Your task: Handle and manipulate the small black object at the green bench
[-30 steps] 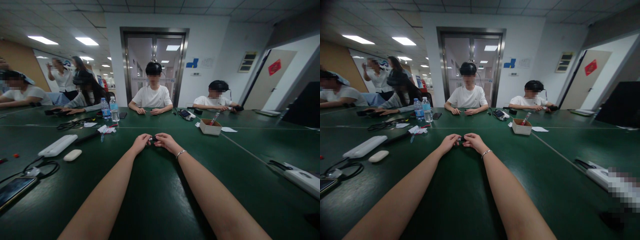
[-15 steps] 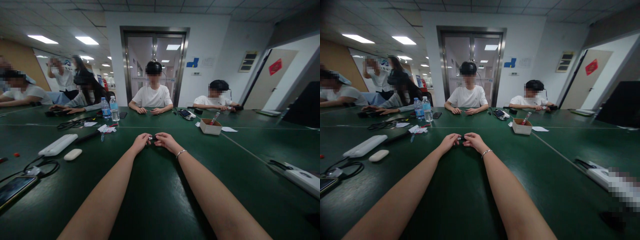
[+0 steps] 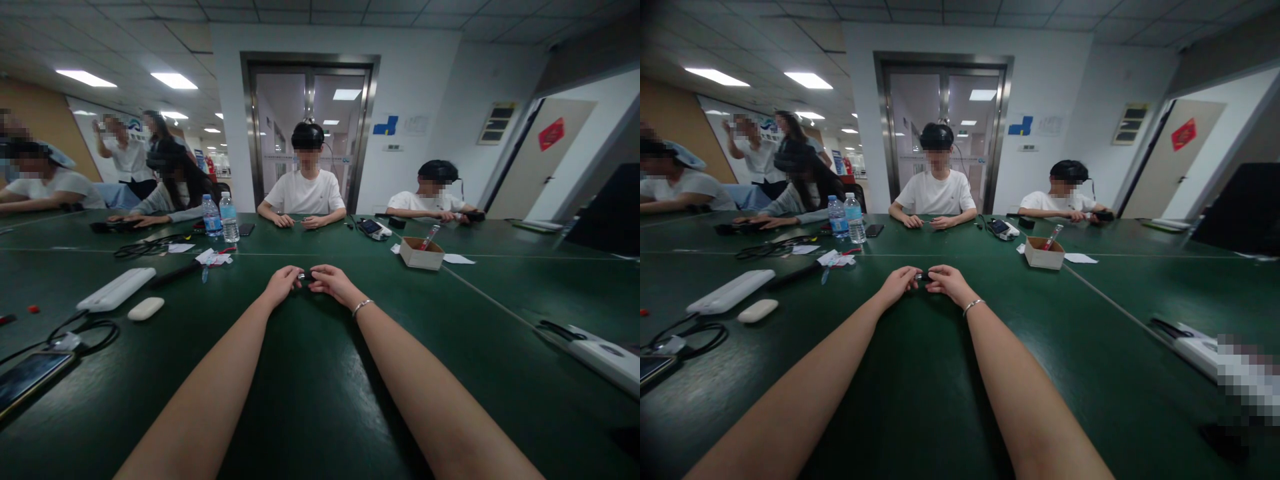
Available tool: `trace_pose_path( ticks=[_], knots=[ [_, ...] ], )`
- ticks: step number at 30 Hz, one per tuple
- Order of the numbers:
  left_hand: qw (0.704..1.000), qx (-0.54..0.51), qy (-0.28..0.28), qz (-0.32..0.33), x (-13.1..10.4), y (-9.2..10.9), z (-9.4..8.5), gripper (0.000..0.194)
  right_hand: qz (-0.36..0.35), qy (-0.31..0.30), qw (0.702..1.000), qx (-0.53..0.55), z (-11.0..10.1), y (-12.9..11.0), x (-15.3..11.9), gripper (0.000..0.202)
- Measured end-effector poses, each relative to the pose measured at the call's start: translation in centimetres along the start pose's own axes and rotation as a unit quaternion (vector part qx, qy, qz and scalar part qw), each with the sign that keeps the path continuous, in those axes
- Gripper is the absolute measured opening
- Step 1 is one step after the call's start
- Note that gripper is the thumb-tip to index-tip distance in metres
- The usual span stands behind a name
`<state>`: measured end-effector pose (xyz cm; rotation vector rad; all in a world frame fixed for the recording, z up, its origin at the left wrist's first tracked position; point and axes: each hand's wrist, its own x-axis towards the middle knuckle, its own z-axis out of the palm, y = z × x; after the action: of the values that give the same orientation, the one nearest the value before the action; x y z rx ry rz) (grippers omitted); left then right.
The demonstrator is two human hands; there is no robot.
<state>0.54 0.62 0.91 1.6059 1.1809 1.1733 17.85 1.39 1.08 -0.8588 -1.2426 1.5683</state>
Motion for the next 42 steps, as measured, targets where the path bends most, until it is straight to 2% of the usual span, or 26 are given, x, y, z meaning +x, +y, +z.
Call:
trace_pose_path(
  ticks=[10,26,32,38,42],
  knots=[
    [1.0,-0.001,0.008,0.008,0.3,-0.54,-0.04,0.024,-0.004,-0.002,1.0,-0.001,0.23,-0.24,-0.34,0.017],
    [1.0,0.002,0.019,0.002,0.08,-0.28,-0.02,0.023,-0.001,-0.001,1.0,-0.003,0.17,-0.16,-0.25,0.017],
    [1.0,0.007,0.015,0.019,0.16,-0.63,-0.12,0.024,0.001,0.0,1.0,-0.005,0.22,-0.23,-0.27,0.016],
    [0.998,-0.02,0.019,0.062,0.11,-0.77,-0.2,0.03,0.013,0.004,1.0,-0.008,0.3,-0.36,-0.32,0.009],
    [0.997,-0.056,0.021,0.059,0.18,-0.67,-0.36,0.038,0.013,0.004,1.0,-0.019,0.34,-0.26,-0.19,0.011]
  ],
)
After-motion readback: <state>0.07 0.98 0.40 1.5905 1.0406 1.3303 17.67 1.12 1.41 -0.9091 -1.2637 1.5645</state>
